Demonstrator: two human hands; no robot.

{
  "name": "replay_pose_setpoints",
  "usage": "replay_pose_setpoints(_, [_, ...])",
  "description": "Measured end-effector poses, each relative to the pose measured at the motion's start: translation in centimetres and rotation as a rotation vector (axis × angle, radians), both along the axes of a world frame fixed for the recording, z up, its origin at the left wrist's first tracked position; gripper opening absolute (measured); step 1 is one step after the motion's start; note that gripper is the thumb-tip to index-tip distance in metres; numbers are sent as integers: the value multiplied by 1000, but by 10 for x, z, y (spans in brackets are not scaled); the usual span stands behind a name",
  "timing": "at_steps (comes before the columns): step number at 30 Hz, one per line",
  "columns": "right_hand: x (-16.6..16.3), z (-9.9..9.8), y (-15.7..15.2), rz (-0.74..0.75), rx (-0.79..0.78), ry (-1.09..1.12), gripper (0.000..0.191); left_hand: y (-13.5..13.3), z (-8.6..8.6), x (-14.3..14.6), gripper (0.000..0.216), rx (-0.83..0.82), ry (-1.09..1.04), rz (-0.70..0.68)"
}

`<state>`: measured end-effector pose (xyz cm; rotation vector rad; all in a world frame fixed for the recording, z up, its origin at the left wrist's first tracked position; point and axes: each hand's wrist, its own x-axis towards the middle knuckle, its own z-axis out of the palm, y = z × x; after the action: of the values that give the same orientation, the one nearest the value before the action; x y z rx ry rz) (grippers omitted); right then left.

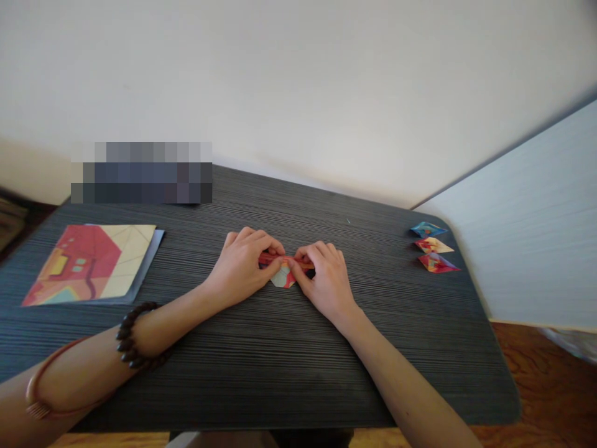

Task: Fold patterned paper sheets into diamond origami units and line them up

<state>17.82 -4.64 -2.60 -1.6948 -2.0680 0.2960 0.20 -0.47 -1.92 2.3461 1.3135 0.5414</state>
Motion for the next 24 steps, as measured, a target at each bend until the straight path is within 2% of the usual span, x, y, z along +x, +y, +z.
replay_pose_setpoints(8, [0, 1, 0, -1, -1, -1, 13, 2, 0, 2, 11, 8, 18, 45])
replay_pose_setpoints(17, [1, 2, -1, 2, -15, 6, 13, 7, -1, -8, 11, -41, -6, -4])
replay_pose_setpoints(24, [2, 2, 0, 8, -24, 9, 14, 9, -1, -18, 14, 14, 46, -37])
